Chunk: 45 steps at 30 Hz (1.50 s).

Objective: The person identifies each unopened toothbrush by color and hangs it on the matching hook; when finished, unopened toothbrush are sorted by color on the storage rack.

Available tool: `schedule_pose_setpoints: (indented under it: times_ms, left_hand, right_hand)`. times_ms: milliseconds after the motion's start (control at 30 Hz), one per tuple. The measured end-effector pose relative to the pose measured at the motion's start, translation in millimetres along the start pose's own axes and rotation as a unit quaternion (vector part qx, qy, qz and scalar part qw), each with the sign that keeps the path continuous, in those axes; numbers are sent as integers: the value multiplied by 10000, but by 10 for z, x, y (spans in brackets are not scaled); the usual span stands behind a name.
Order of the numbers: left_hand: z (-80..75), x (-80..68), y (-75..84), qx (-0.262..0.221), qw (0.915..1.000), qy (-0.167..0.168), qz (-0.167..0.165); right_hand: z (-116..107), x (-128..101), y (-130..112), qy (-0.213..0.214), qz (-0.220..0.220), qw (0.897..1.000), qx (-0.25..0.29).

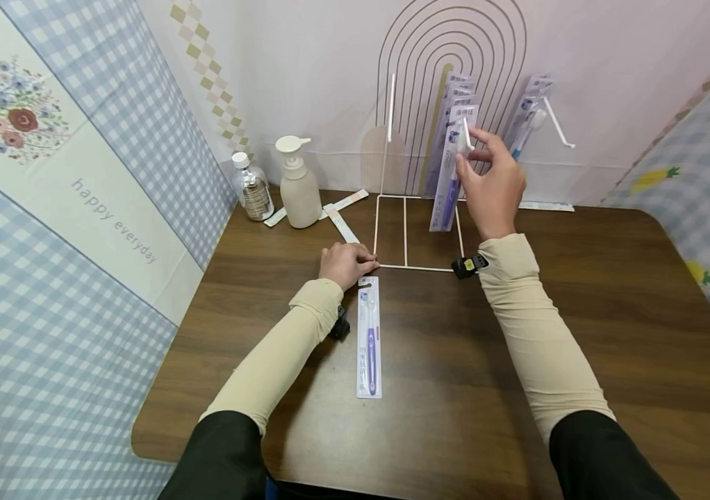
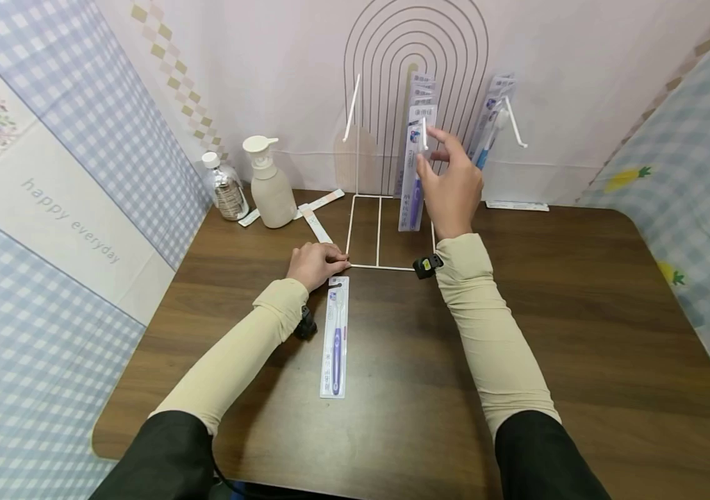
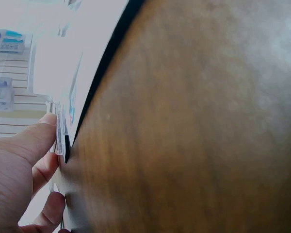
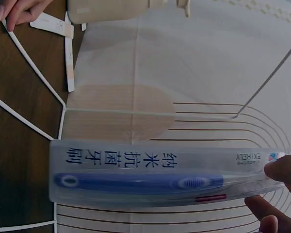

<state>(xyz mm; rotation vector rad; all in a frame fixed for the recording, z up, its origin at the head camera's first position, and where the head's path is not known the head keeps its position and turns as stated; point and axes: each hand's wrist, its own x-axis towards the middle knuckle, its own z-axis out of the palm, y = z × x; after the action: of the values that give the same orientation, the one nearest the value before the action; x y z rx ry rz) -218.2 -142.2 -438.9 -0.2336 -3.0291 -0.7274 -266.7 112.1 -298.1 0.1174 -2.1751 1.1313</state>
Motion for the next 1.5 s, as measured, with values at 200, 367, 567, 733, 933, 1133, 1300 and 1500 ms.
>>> schedule_pose_setpoints:
  times_ms: [200,367,567,733,933,1133,1300,1500]
  left_hand:
    - [40,-4,10,21,10000,-37,28]
    - [54,-8,11,-15,10000,-30,-24]
    - [61,2,9,-26,10000,-48,-17]
    - [68,19,-10,3,10000,-45,-37]
    - [44,37,-38,6,10000,24,-5]
    - [8,51,-28,13,10000,-29,-20]
    - [4,68,-15,-41,10000,-14,-15]
    - [22,77,-23,-72,9999,-44,-88]
  right_hand:
    - [55,34,69,-21,50,10000,-10]
    - [30,-6,69,7,62,10000,67]
    - [-41,-201,39,-9,49,9994,346]
    - [22,-566,24,-580,-115,9969,517]
    - [263,-1139,62,-1816,-90,9815,603]
    - [473,-1582,119,-3256,79,9451,284]
    - [558,-1764,149,-3986,303,9165,127]
    - [600,-1822,171,-4354,433,8992,-1]
